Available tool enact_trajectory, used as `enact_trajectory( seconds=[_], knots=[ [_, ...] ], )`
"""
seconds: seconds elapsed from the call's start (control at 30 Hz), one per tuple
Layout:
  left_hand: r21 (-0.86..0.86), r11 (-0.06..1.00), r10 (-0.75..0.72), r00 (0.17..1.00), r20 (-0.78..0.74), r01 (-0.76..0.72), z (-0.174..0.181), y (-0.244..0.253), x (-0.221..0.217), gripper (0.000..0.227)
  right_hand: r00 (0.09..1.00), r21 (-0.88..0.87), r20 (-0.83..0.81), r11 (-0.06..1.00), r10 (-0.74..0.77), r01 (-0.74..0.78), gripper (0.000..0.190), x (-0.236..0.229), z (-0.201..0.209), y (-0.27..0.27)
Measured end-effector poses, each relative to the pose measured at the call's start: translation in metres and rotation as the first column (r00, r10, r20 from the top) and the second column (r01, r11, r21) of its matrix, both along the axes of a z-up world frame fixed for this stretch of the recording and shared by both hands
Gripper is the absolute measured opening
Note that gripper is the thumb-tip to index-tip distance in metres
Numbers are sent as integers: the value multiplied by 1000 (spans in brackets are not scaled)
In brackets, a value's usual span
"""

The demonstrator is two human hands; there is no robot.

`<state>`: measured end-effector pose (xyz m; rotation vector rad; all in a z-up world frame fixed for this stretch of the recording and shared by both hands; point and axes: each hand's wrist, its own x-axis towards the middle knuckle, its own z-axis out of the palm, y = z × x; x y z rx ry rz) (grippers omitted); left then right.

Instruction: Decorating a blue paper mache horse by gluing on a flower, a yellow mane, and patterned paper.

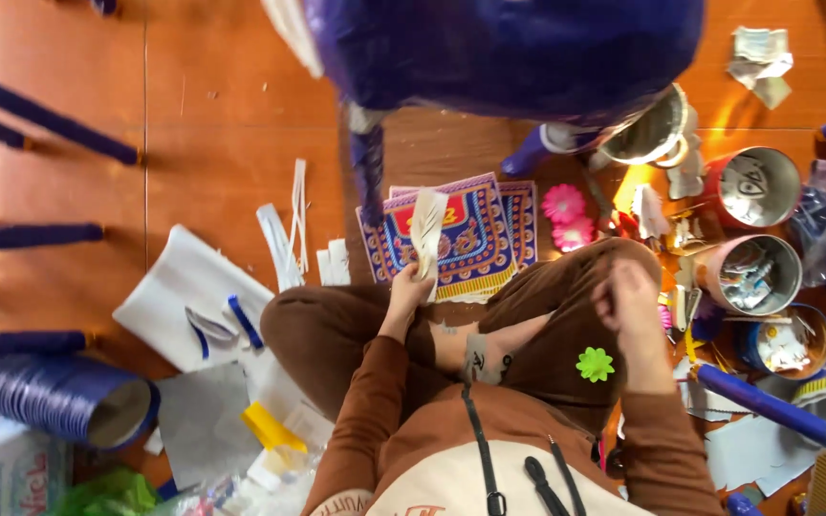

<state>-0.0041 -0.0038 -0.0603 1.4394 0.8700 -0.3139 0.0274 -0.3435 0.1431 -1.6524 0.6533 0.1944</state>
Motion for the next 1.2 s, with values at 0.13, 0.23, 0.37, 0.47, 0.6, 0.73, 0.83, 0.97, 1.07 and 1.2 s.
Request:
enact_trajectory(
  seconds=[0.13,0.23,0.37,0.47,0.6,0.73,0.83,0.97,1.07,1.2],
  knots=[
    [18,998,-65,998,-12,65,-28,1,-4,57,873,-256,-280,845,400,-469,24,-26,2,58],
    [34,995,-97,995,-25,98,-30,3,-7,57,690,-326,-406,610,599,-722,38,-29,17,102],
    [-9,997,-77,997,-22,77,3,2,-7,50,519,-335,-496,398,696,-854,41,-20,22,129],
    [-13,998,-69,997,-21,69,3,2,-8,50,468,-339,-494,334,732,-880,42,-12,25,137],
    [4,995,-95,995,-20,95,-3,3,-8,48,418,-450,-564,160,712,-879,35,-7,-8,143],
    [-3,996,-94,995,-18,94,-11,3,-8,51,426,-492,-551,133,718,-860,29,3,-23,150],
    [-9,995,-102,995,-18,102,-12,3,-9,53,437,-514,-549,125,712,-849,31,13,-31,152],
    [-27,996,-91,996,-16,91,-5,2,-9,51,460,-530,-560,128,689,-838,43,28,-33,154],
    [-60,997,-57,998,-14,56,3,3,-8,52,497,-552,-509,176,703,-815,42,37,-30,159],
    [-88,995,-56,998,-13,55,9,5,-8,52,515,-599,-487,159,706,-785,37,50,-47,161]
  ],
)
